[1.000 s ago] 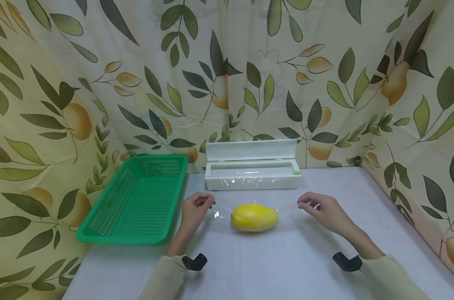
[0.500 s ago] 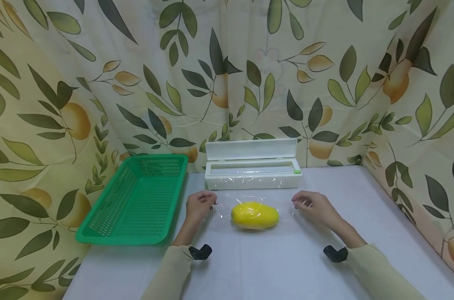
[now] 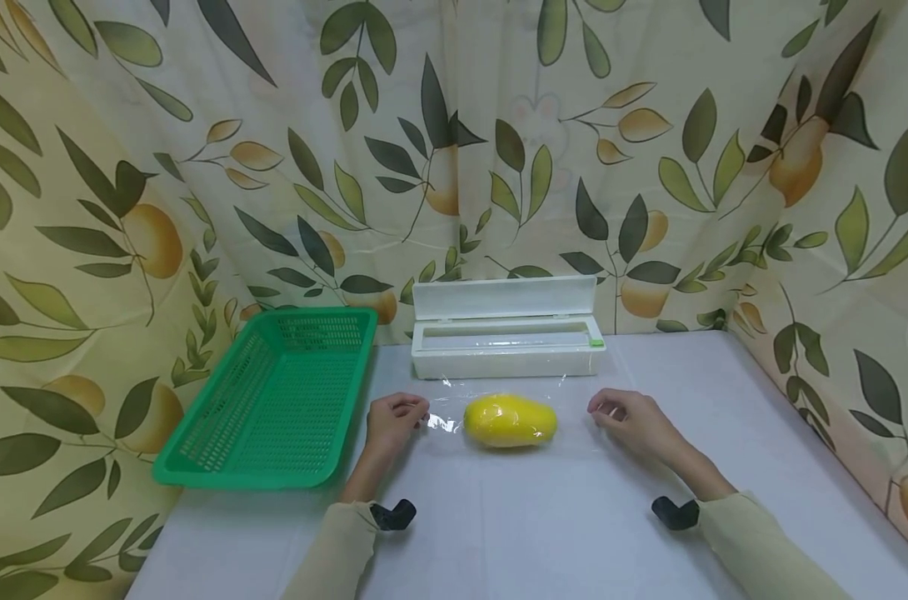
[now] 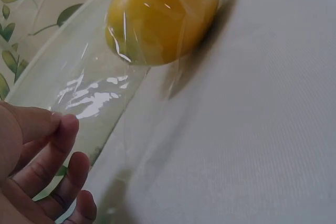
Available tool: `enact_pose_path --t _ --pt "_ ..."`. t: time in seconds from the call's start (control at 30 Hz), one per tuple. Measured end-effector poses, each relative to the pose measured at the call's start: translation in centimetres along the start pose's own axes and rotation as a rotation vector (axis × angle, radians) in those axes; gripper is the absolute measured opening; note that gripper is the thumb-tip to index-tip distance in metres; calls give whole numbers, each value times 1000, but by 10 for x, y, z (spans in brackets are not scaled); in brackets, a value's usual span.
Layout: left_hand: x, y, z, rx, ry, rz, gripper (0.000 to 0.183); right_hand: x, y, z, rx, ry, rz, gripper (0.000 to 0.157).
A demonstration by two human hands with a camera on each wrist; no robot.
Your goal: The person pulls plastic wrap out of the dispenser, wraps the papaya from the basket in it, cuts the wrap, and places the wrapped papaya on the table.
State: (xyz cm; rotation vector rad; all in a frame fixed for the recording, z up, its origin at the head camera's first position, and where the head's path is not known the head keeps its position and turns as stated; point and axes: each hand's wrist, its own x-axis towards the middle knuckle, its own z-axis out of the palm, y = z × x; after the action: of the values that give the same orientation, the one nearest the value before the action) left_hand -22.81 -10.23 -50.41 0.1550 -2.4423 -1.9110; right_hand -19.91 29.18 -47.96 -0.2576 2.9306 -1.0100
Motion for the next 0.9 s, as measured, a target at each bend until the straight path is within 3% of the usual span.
enact_pose_path --t 0.4,0.9 --pt "-1 -17 -1 8 0 21 7 -1 5 7 -15 -12 -23 9" --pt "-1 -23 -6 -74 -73 101 10 -4 8 10 2 9 -30 10"
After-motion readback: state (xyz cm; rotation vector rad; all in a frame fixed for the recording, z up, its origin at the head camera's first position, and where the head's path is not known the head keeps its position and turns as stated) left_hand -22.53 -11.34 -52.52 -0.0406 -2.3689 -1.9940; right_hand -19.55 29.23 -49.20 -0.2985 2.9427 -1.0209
